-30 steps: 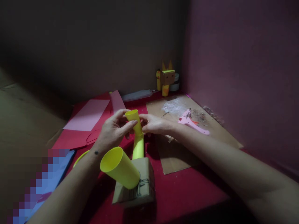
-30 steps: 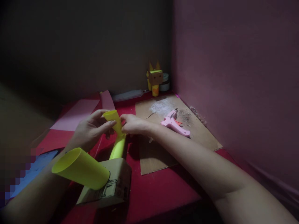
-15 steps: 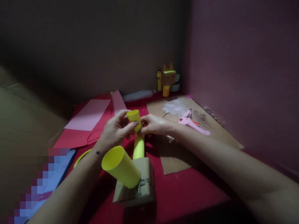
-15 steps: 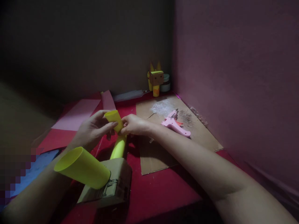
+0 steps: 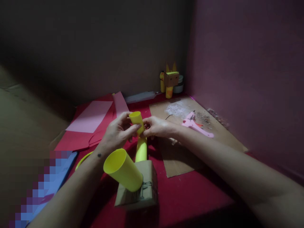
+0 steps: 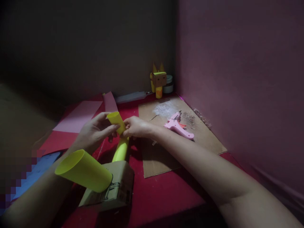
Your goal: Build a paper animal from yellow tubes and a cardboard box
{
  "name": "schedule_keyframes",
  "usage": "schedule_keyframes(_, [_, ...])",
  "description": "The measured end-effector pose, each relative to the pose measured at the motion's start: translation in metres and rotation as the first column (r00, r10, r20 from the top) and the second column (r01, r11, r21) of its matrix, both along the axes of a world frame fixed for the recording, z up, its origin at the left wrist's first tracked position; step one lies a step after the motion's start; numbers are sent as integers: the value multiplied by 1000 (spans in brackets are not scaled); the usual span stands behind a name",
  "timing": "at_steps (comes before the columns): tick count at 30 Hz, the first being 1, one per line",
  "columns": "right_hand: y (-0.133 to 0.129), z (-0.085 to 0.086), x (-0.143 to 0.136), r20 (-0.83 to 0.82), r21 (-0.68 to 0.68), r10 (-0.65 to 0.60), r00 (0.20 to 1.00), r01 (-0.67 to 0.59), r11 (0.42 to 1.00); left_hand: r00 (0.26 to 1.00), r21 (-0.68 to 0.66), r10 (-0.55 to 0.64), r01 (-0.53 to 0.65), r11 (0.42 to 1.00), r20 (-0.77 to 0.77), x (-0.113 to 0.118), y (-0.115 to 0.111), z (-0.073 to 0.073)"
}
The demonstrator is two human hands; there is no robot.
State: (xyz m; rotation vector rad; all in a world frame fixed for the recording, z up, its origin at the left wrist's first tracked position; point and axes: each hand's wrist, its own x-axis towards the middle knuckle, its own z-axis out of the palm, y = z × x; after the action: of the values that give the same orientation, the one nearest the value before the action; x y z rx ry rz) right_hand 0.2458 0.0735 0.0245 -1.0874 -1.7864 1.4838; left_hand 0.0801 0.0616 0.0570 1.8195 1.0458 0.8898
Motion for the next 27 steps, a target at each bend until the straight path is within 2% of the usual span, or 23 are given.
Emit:
schedule_keyframes(9, [1, 0, 0, -49, -18, 13, 999, -13, 1000, 997, 63, 43, -39, 997, -61, -4, 1, 2])
schedule_keyframes(15, [-3, 3, 1, -42, -2, 25, 999, -25, 1000, 998, 55, 36, -32, 998, -61, -6, 0, 3])
schedule_keyframes(27, [-9, 12, 3, 74, 17, 27, 997, -28, 999, 984, 66, 130, -123, 990, -121, -8, -9, 12])
